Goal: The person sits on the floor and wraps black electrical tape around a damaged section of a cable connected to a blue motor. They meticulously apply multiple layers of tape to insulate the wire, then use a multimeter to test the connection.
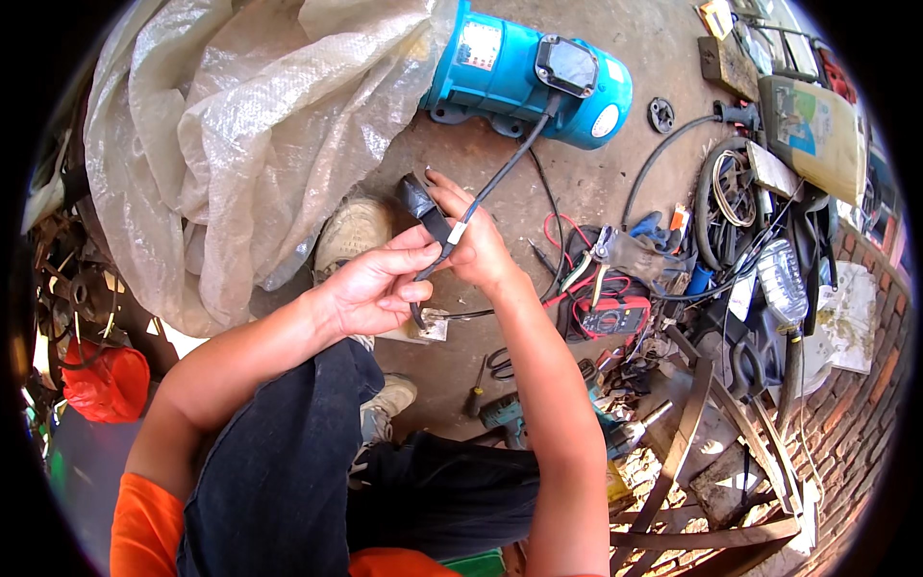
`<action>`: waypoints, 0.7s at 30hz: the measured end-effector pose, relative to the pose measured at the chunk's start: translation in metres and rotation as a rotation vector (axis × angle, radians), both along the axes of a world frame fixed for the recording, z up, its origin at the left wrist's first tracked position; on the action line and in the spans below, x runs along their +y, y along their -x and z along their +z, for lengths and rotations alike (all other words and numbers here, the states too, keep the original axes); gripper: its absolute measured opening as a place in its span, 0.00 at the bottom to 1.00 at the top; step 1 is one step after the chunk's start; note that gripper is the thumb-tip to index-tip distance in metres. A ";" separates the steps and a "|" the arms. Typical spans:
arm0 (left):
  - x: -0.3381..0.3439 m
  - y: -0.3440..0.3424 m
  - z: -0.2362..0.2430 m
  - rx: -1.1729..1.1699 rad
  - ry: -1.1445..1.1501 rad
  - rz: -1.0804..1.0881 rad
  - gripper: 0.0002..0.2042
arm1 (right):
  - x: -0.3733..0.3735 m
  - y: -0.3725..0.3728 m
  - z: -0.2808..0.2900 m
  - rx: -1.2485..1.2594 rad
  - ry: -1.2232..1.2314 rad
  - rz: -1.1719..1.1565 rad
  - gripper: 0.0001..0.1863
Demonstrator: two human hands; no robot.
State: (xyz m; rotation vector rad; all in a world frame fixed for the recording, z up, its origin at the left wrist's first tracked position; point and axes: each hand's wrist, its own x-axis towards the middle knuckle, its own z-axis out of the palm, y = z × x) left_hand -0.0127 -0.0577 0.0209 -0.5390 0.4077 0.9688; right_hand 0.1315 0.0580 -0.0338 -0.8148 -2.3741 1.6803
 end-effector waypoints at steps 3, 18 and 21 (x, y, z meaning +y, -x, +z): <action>0.002 0.001 0.002 0.030 -0.040 -0.002 0.19 | 0.004 -0.003 0.003 -0.070 -0.041 0.040 0.32; 0.009 0.003 0.011 0.143 -0.086 -0.054 0.16 | 0.055 0.125 0.128 -1.005 -0.341 0.598 0.26; 0.009 0.003 0.012 0.164 -0.086 -0.057 0.13 | 0.049 0.141 0.101 -1.146 -0.230 0.650 0.16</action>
